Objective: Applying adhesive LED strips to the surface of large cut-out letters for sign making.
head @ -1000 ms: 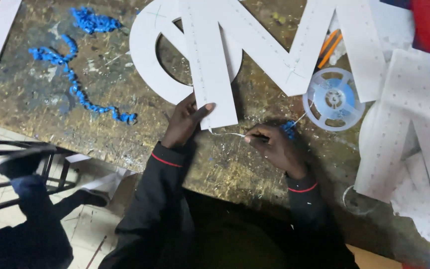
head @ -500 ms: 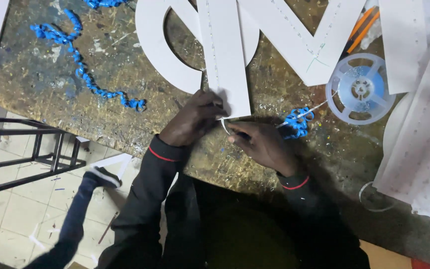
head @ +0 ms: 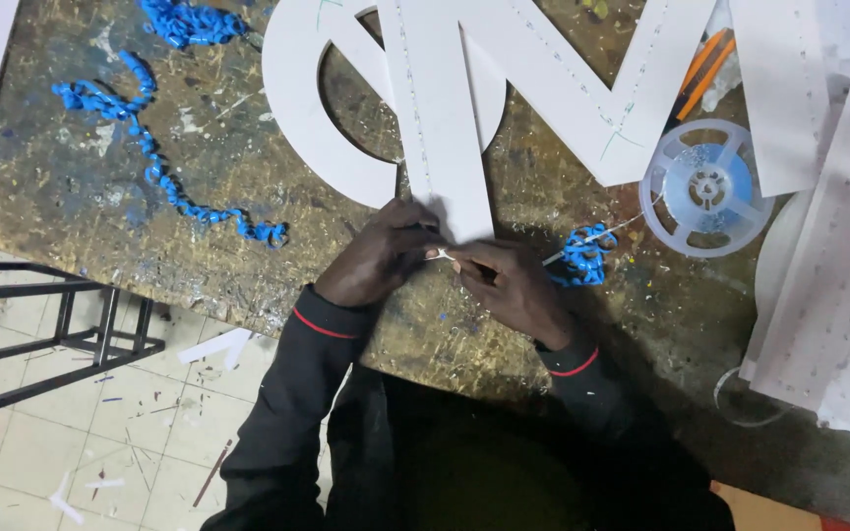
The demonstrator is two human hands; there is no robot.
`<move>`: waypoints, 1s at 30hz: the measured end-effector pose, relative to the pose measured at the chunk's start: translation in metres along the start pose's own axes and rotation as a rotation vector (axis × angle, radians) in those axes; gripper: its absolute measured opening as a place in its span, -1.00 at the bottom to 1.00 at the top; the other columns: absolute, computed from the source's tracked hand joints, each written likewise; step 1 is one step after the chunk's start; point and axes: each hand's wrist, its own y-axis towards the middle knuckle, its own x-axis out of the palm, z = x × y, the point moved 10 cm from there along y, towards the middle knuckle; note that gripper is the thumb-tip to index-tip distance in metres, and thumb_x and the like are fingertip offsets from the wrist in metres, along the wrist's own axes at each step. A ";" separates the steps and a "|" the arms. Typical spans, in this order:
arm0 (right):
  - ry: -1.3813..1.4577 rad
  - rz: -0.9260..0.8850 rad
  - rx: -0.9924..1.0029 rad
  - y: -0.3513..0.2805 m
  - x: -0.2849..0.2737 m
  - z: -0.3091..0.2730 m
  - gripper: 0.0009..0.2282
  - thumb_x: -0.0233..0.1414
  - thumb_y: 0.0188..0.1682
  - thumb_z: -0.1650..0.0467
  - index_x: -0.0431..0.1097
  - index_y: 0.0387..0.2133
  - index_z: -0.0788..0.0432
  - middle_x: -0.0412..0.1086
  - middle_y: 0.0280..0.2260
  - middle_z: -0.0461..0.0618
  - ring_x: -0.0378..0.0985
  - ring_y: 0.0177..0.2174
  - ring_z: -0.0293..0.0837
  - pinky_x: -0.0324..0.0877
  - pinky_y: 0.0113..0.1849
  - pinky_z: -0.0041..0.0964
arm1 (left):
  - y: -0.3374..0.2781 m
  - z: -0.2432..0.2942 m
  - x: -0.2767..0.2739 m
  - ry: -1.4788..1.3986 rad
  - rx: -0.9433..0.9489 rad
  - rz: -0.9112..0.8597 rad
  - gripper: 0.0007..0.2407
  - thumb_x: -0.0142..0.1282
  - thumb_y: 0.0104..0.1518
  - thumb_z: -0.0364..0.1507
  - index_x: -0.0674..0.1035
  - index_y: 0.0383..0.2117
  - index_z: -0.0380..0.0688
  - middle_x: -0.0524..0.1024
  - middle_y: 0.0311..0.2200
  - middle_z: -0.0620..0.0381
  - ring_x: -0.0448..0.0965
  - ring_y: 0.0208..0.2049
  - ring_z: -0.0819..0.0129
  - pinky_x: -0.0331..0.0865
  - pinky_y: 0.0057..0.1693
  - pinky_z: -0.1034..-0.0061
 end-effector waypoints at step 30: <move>-0.270 0.058 0.023 0.027 -0.013 -0.001 -0.95 0.21 0.15 0.52 0.58 -0.31 0.25 0.44 -0.60 0.13 0.59 -0.56 0.04 0.40 -0.53 -0.26 | -0.014 0.006 -0.009 -0.087 -0.315 0.218 -0.91 0.41 0.27 -0.48 0.78 -0.16 -0.15 0.57 -0.05 -0.15 0.65 0.03 -0.48 0.59 0.13 -0.16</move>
